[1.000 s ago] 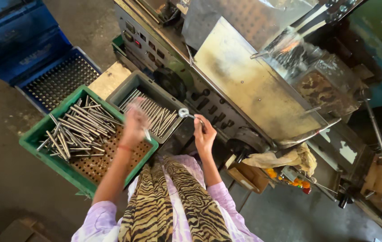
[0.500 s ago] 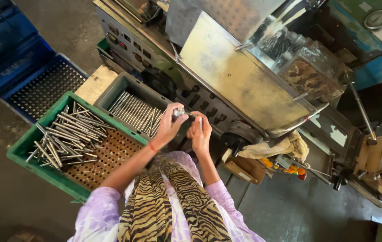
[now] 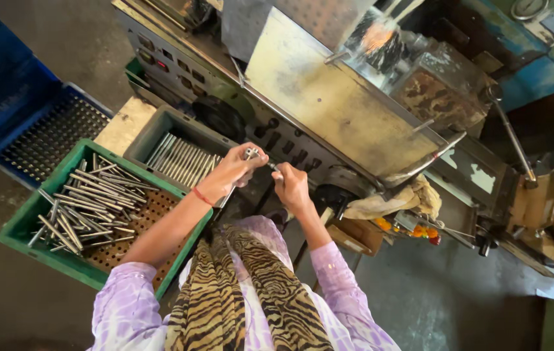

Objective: The person repeatedly picks up metal rods from a green crate, presses each rod against a rotating grinding wheel, and then places the finished rod into a gray tray. The person uses a wrench to operate the machine lever during each cycle.

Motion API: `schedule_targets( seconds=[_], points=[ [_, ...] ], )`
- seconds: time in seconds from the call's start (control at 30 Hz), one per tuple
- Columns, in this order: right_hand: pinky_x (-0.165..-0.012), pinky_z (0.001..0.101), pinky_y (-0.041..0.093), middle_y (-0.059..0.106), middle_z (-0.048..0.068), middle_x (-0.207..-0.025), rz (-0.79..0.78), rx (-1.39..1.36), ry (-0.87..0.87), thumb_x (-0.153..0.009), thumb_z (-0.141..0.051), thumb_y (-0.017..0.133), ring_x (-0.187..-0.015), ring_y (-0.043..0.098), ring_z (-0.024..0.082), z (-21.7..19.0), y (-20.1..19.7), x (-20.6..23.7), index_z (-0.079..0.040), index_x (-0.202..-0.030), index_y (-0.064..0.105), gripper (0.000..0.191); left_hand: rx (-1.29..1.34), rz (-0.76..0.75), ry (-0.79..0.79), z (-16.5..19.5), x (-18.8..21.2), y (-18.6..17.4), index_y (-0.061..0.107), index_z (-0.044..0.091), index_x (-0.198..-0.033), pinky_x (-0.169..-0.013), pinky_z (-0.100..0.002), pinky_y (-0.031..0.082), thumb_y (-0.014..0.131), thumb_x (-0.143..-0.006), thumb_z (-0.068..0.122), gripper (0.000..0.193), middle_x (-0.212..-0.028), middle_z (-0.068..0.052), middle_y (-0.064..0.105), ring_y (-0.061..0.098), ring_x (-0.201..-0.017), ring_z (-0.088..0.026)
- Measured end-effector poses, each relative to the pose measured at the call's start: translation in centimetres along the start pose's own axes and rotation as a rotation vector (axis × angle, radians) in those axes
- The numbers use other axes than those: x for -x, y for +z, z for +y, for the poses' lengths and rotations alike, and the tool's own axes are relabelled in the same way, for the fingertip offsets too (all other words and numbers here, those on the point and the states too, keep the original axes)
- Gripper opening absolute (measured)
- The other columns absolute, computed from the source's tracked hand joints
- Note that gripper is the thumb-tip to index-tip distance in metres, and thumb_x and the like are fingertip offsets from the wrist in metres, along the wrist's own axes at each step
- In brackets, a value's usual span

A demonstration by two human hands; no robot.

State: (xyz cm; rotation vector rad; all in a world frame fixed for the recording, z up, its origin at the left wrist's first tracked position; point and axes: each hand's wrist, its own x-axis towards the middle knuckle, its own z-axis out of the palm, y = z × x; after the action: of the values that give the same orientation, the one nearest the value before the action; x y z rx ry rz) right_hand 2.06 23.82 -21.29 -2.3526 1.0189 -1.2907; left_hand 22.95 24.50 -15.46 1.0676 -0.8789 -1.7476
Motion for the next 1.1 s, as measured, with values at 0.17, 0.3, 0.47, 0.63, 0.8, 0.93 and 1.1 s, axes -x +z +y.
schedule_targets(
  seconds=[0.17,0.3,0.47,0.63,0.8,0.93,1.1],
  points=[
    [-0.053,0.0439,0.045,0.057,0.014,-0.070,0.103,0.011,-0.051,-0.110,-0.039,0.051,-0.058,0.058,0.036,0.5,-1.1,-0.8,-0.003,-0.098,0.058,0.038,0.000,0.028,0.166,0.0,0.8,2.4,0.063,0.010,-0.097,-0.044,-0.022,0.027,0.077,-0.091,0.017,0.017,-0.065,0.006,0.047,0.038,-0.051,-0.003],
    [-0.055,0.0430,0.045,0.054,0.013,-0.068,0.093,0.001,-0.034,-0.111,-0.043,0.045,-0.060,0.060,0.035,-0.4,-2.6,-0.8,-0.007,-0.093,0.060,0.043,-0.186,0.124,0.471,-0.3,1.9,4.4,0.062,0.008,-0.100,-0.057,-0.020,0.037,0.080,-0.092,0.013,0.020,-0.076,0.008,0.051,0.044,-0.069,-0.001],
    [-0.054,0.0430,0.045,0.057,0.012,-0.066,0.138,0.015,-0.064,-0.112,-0.045,0.045,-0.058,0.060,0.034,-1.8,-4.1,-1.3,-0.004,-0.093,0.064,0.048,-0.254,0.144,0.530,0.8,2.9,5.8,0.063,0.007,-0.101,-0.059,-0.020,0.037,0.081,-0.091,0.012,0.021,-0.076,0.008,0.051,0.043,-0.070,-0.001],
    [-0.055,0.0397,0.044,0.058,0.010,-0.069,0.162,-0.008,0.023,-0.110,-0.046,0.043,-0.058,0.059,0.030,-4.7,-6.1,-1.8,-0.006,-0.091,0.067,0.050,-0.270,0.044,0.680,2.1,4.2,7.1,0.061,0.008,-0.104,-0.063,-0.019,0.040,0.079,-0.094,0.011,0.020,-0.082,0.009,0.052,0.046,-0.076,0.000],
    [-0.059,0.0335,0.045,0.062,0.006,-0.069,-0.461,-0.455,0.333,-0.108,-0.044,0.058,-0.063,0.055,0.016,-5.6,-10.5,-3.4,-0.001,-0.082,0.067,0.051,0.102,-0.175,0.157,4.0,2.8,6.1,0.062,0.010,-0.098,-0.041,-0.020,0.024,0.073,-0.094,0.012,0.012,-0.064,0.007,0.046,0.037,-0.048,-0.001],
    [-0.055,0.0285,0.033,0.059,0.003,-0.069,-0.286,-0.844,0.419,-0.091,-0.051,0.070,-0.061,0.049,0.009,-6.4,-12.5,-5.0,-0.001,-0.076,0.067,0.053,0.218,-0.210,0.192,3.9,2.3,6.9,0.058,0.011,-0.102,-0.043,-0.024,0.029,0.069,-0.096,0.010,0.013,-0.076,0.007,0.057,0.042,-0.050,-0.002],
    [-0.052,0.0294,0.029,0.050,0.001,-0.061,-0.415,-0.839,0.295,-0.089,-0.042,0.077,-0.055,0.043,0.011,-5.3,-14.4,-5.4,-0.002,-0.068,0.055,0.050,0.315,-0.188,0.235,3.2,3.7,9.4,0.056,0.012,-0.100,-0.040,-0.022,0.023,0.070,-0.097,0.011,0.015,-0.064,0.009,0.043,0.033,-0.046,0.001]
  ],
)
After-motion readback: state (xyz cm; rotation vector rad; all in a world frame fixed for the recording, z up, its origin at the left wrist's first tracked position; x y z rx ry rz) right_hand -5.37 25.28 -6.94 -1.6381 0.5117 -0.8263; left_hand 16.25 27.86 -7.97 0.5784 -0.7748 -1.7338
